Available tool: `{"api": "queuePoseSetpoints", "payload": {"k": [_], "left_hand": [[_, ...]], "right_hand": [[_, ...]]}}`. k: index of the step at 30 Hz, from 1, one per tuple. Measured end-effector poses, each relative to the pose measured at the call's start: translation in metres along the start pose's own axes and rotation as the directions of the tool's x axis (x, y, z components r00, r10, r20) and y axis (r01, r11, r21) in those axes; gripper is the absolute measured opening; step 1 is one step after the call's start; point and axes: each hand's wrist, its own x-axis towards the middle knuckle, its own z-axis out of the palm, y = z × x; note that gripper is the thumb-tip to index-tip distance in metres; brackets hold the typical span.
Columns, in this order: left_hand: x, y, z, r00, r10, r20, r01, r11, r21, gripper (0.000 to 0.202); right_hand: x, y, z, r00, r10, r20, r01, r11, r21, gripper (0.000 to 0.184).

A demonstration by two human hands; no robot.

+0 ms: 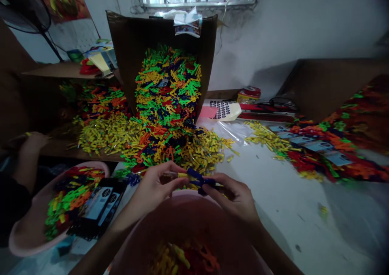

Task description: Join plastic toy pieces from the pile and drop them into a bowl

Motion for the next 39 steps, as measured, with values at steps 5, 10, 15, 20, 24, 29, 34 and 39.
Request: {"api": "queuePoseSetpoints", "payload": {"k": [5,10,15,20,24,29,34,39], "left_hand": [[0.000,0.000,0.004,0.999,-0.031,-0.027,0.029,0.998,-0.054,0.030],[0.000,-0.004,0.012,0.996,-0.086,0.028,0.089,0.990,-0.112,0.030],[-0.003,-0.014,0.003,0.986,0.019,0.165,-0.006,0.997,-0.079,0.039],[0.022,-0.046,-0.026,0.986,0.148,-0.074,-0.136,0.979,0.151,0.047],[0.065,-0.093,-0.030,0.975,0.201,-0.094,-0.129,0.858,0.497,0.032],[0.110,-0.139,-0.003,0.973,0.172,0.152,-0.216,0.467,0.857,0.023],[0.135,-0.154,0.023,0.969,0.151,0.197,-0.241,0.380,0.893,0.030],[0.137,-0.153,0.016,0.970,0.164,0.180,-0.232,0.403,0.885,0.022]], "right_hand": [[-0.005,0.000,0.000,0.987,0.162,-0.022,-0.158,0.980,0.122,0.024],[-0.004,0.000,-0.005,0.988,0.153,0.023,-0.155,0.983,0.096,0.021],[0.004,-0.020,-0.033,0.965,0.075,0.253,-0.053,0.994,-0.095,0.023],[0.020,-0.031,-0.049,0.876,-0.024,0.482,0.086,0.990,-0.107,0.042],[0.062,0.012,-0.040,0.988,-0.136,0.067,0.141,0.987,-0.079,0.028],[0.129,0.099,-0.022,0.985,-0.114,0.128,0.169,0.765,-0.621,0.021],[0.174,0.146,0.005,0.970,-0.088,0.225,0.233,0.587,-0.775,0.041],[0.199,0.154,0.016,0.976,-0.077,0.206,0.205,0.653,-0.729,0.031]]}}
